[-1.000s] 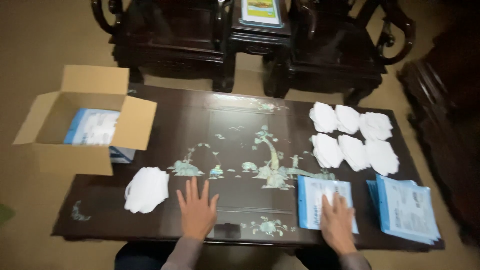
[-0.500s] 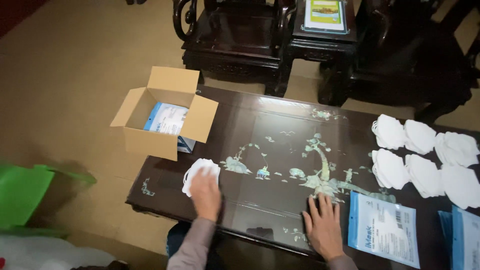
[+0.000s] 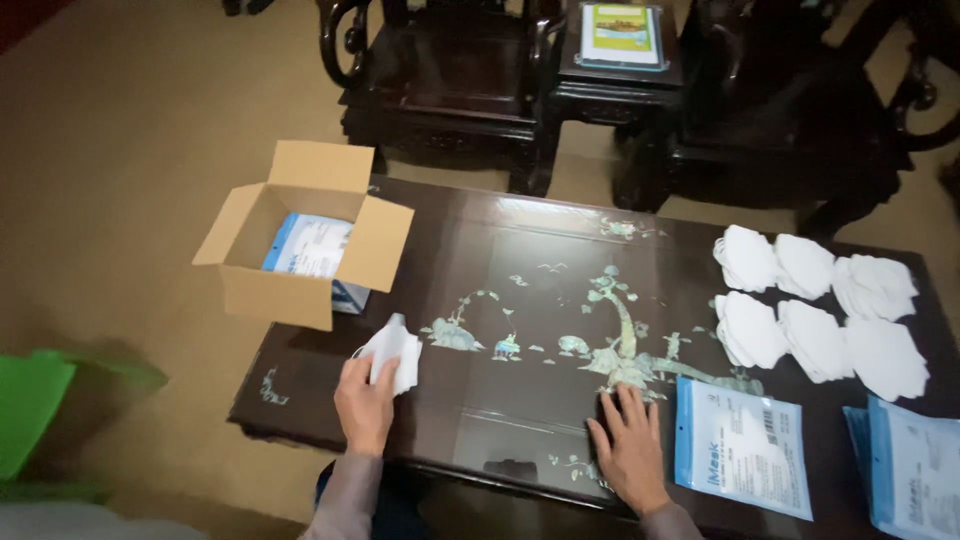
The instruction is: Packaging face masks into individual plastic envelopes and stacking them on a table.
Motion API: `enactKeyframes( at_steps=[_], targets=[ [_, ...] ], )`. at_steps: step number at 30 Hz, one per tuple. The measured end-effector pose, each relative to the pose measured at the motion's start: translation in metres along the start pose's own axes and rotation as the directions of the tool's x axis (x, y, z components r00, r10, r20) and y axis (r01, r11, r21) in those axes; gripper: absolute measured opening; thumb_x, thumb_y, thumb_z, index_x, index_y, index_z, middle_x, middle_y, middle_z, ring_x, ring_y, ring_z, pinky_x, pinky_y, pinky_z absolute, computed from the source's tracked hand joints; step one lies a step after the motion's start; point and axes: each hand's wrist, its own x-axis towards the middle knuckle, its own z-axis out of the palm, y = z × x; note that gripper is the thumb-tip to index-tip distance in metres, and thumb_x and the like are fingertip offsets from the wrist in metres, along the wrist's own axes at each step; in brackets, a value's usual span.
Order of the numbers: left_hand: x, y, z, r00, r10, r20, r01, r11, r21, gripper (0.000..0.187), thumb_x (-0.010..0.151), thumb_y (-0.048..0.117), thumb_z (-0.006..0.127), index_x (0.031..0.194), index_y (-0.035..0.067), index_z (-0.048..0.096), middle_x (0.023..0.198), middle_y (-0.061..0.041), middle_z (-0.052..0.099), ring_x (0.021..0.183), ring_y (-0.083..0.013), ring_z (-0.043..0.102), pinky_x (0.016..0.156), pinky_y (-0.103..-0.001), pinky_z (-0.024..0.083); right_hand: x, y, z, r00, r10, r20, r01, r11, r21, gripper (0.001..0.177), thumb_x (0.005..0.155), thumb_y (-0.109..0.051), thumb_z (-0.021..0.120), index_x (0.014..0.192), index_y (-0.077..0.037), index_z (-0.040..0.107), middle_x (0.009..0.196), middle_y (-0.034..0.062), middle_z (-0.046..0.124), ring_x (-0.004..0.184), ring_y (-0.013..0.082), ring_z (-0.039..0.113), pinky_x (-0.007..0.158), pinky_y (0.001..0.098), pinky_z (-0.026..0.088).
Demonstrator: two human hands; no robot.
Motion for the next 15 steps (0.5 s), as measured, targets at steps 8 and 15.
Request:
enactKeyframes(
  at_steps=[8, 15],
  targets=[
    [-0.036, 0.156, 0.019, 0.607, -0.187, 0.773, 0.56, 0.791, -0.248, 0.022, 0.082, 0.013, 0.084, 0.099, 0.0, 0.08, 0.091, -0.006, 0.078, 0.08, -0.0146, 0.067, 0.071, -0.03, 0.053, 0.066, -0.093, -0.141, 0.772, 0.363, 0.522, -0.614, 0.214, 0.76, 0.054, 0.093, -0.031, 0.06, 0.141, -0.006, 0.063, 0.134, 0.0085, 0.076, 0.13, 0.0188, 0.065, 0.116, 0.038, 0.046],
    [-0.065, 0.147, 0.112, 0.515, -0.318, 0.796, 0.797, 0.519, -0.309, 0.041, 0.088, 0.021, 0.076, 0.121, -0.004, 0.076, 0.1, -0.011, 0.074, 0.072, -0.0204, 0.065, 0.049, -0.038, 0.055, 0.057, -0.07, -0.066, 0.615, 0.305, 0.727, -0.743, -0.084, 0.664, 0.011, 0.095, -0.003, 0.073, 0.09, 0.006, 0.069, 0.081, 0.0226, 0.076, 0.064, 0.0289, 0.076, 0.052, 0.0318, 0.056]
  ],
)
